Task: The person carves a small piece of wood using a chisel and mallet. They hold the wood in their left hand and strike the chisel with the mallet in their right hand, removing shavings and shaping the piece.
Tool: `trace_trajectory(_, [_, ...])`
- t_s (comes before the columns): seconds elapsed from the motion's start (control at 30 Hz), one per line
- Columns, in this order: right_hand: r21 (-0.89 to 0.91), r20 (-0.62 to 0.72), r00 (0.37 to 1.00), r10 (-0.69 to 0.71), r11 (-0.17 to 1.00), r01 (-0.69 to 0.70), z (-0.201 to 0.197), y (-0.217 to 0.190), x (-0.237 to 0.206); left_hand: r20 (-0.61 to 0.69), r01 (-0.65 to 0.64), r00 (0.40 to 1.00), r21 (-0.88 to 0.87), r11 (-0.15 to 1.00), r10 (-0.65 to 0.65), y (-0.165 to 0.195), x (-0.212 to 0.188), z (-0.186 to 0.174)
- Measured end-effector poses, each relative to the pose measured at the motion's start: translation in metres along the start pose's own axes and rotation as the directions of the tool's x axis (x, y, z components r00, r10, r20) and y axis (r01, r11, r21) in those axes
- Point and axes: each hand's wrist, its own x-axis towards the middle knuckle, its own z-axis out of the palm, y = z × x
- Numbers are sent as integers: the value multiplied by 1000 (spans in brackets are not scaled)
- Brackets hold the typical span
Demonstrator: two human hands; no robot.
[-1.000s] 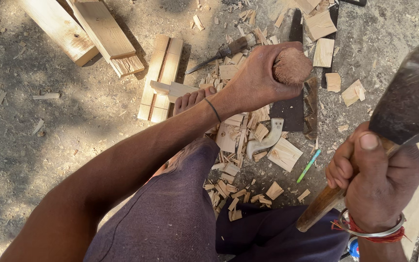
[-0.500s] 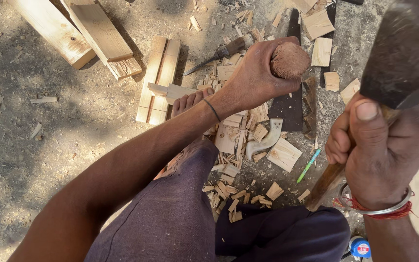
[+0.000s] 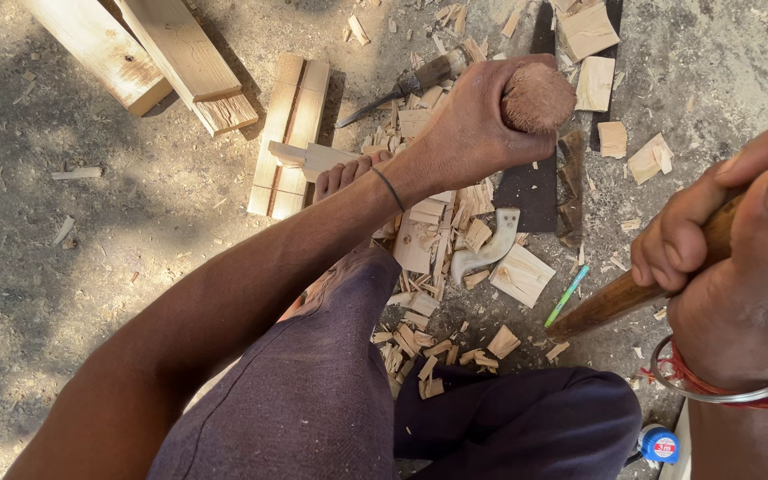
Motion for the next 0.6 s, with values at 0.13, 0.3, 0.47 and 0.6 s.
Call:
trace_trajectory(0.13, [-88,-30,997,67,994,-69,23,-14,8,-10,-53,999,39,998,54,4,-1,1])
trace_trajectory(0.3, [-437,47,948,315,860,-265,32,-6,22,53,103,993,-27,994,-101,12,0,-5])
trace_trajectory(0.47, [-2,65,990,122,992,-122,-6,3,23,-24,-36,999,-1,999,36,12,0,-4])
trace_trajectory(0.6, [-77,29,999,-17,997,19,-25,6,32,9,30,1000,-5,1000,-30,6,2,-1])
